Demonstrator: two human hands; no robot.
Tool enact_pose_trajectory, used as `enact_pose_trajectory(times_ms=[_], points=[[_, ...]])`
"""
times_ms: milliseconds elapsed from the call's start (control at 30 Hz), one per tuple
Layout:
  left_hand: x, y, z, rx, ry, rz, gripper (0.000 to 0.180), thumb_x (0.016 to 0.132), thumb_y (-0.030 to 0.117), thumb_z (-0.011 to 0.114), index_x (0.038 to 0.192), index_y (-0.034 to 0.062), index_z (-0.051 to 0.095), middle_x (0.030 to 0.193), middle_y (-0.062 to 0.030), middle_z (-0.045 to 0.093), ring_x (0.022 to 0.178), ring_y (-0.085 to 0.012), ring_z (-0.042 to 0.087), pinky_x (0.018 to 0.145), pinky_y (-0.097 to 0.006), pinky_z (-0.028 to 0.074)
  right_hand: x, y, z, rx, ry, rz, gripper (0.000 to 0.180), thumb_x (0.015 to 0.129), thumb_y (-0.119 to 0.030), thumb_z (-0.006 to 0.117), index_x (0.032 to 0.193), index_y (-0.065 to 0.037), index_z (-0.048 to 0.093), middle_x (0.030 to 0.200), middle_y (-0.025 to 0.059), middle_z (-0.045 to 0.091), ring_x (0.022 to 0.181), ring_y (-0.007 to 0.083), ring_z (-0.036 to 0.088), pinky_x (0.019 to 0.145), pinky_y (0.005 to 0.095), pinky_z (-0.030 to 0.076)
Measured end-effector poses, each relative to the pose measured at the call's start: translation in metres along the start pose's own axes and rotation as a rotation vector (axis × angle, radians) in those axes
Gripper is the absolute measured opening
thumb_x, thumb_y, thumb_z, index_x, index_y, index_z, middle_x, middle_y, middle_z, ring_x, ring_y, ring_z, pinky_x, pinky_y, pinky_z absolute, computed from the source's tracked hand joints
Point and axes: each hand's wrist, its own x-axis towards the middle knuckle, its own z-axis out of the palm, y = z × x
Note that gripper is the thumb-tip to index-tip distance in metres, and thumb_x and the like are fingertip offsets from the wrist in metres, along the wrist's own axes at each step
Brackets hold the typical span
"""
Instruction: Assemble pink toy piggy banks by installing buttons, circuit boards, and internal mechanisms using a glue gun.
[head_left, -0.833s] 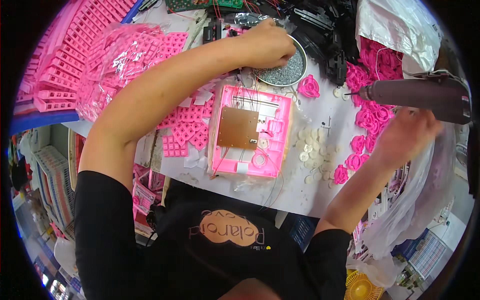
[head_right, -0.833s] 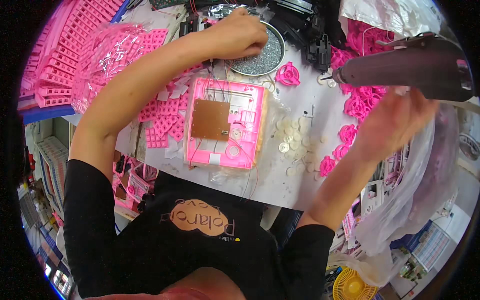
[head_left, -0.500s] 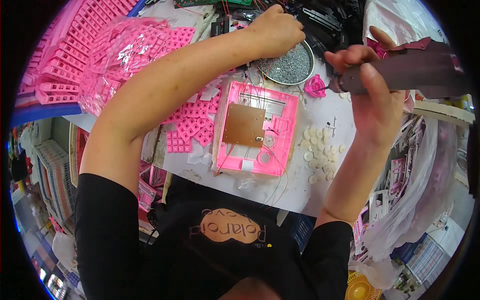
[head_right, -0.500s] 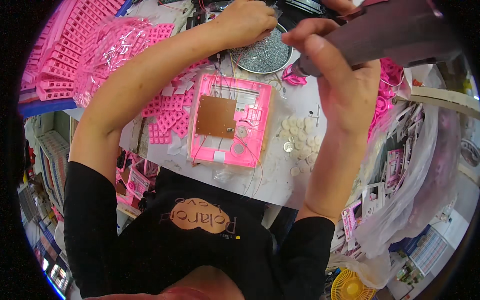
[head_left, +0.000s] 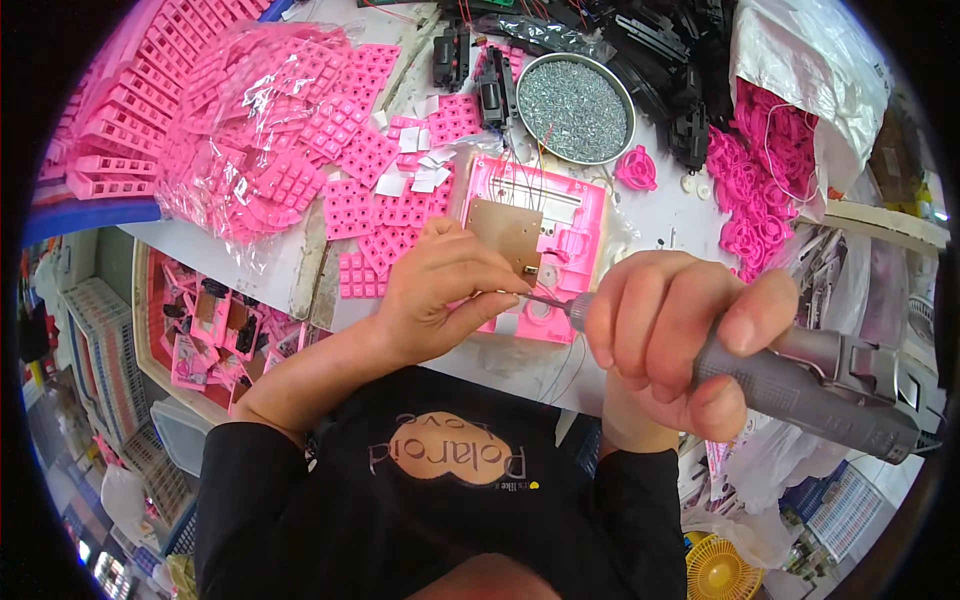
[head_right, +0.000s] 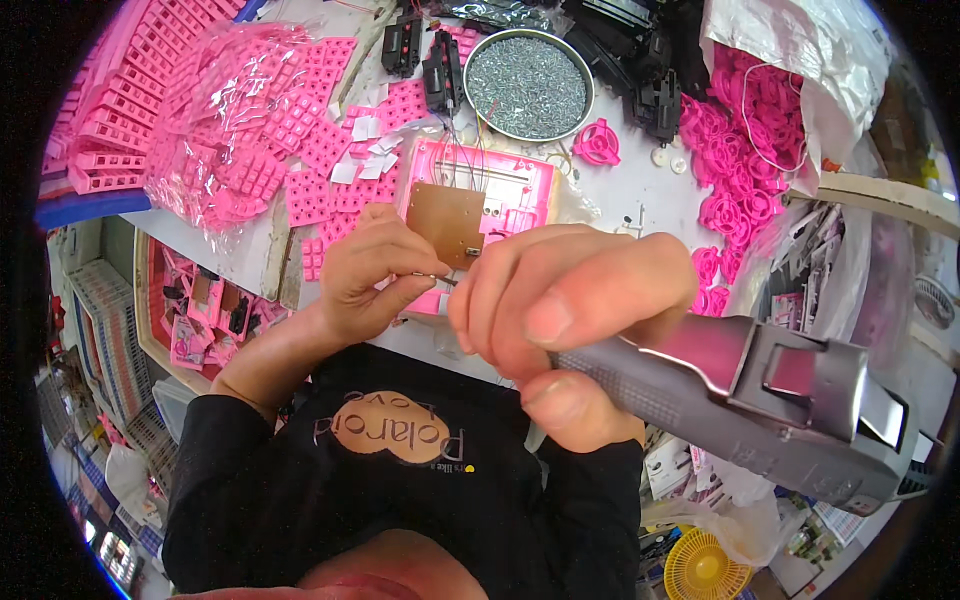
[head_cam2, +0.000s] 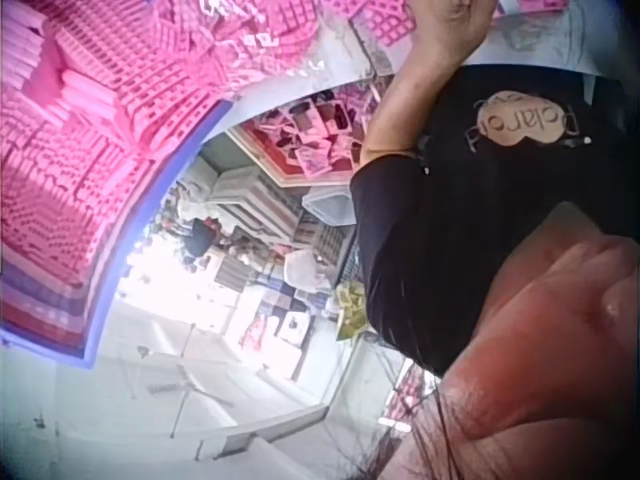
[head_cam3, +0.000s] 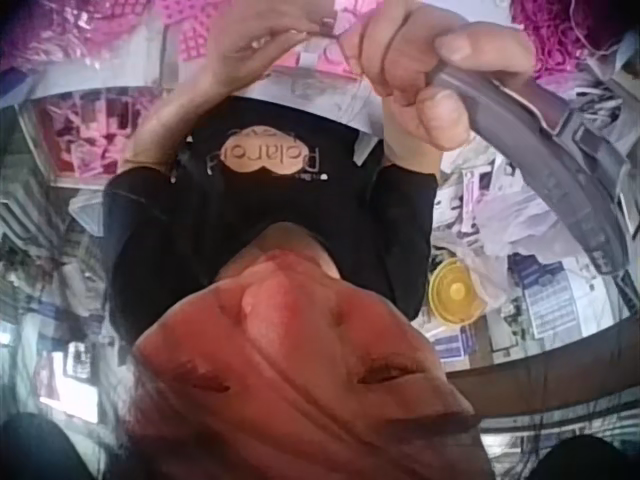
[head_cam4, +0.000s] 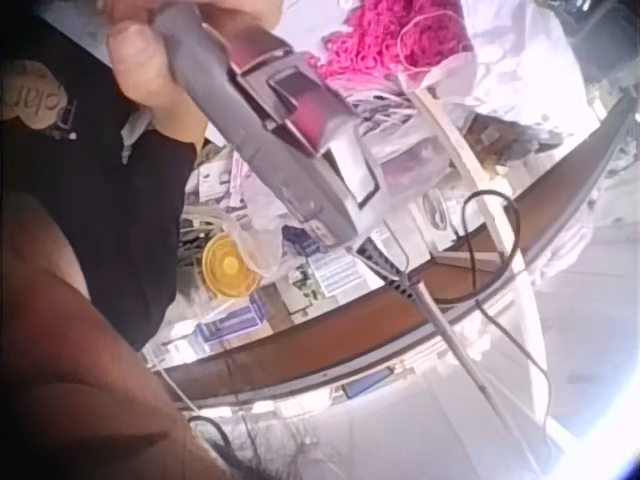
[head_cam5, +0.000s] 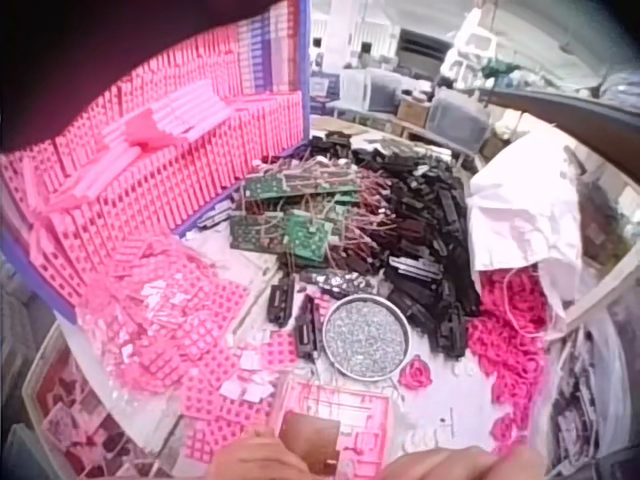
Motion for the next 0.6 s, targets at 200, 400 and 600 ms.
enact_pose_trajectory(times_ms=[200,400,600], points=[[-0.003,-0.003,-0.003,-0.056,0.024,0.029,0.021,0.079,0.006,0.08,0.096,0.0127,0.072,0.09,0.0005,0.072,0.076,-0.0159,0.063,0.079,-0.035,0.039,-0.003,0.011,0.008,0.021,0.04,-0.003,0.034,0.092,-0.012,0.069,0.118,-0.007,0.048,0.068,0.0044,0.055,0.059,0.0176,0.053,0.058,0.0366,0.049],[-0.003,-0.003,0.001,-0.073,0.076,0.067,0.02,0.079,0.006,0.081,0.095,0.0117,0.071,0.088,0.0003,0.071,0.072,-0.0159,0.062,0.079,-0.035,0.04,0.001,0.004,0.005,0.035,-0.006,0.004,0.034,0.093,-0.013,0.068,0.119,-0.009,0.046,0.068,0.0037,0.055,0.058,0.0171,0.052,0.057,0.0362,0.048],[-0.006,-0.003,0.003,0.085,0.129,0.139,0.024,0.074,0.007,0.083,0.094,0.0123,0.071,0.086,0.0015,0.068,0.072,-0.0158,0.06,0.078,-0.035,0.039,-0.003,0.012,0.012,-0.003,0.073,0.034,0.035,0.093,-0.016,0.069,0.118,-0.009,0.046,0.067,0.0045,0.054,0.058,0.0173,0.052,0.059,0.0371,0.049]])
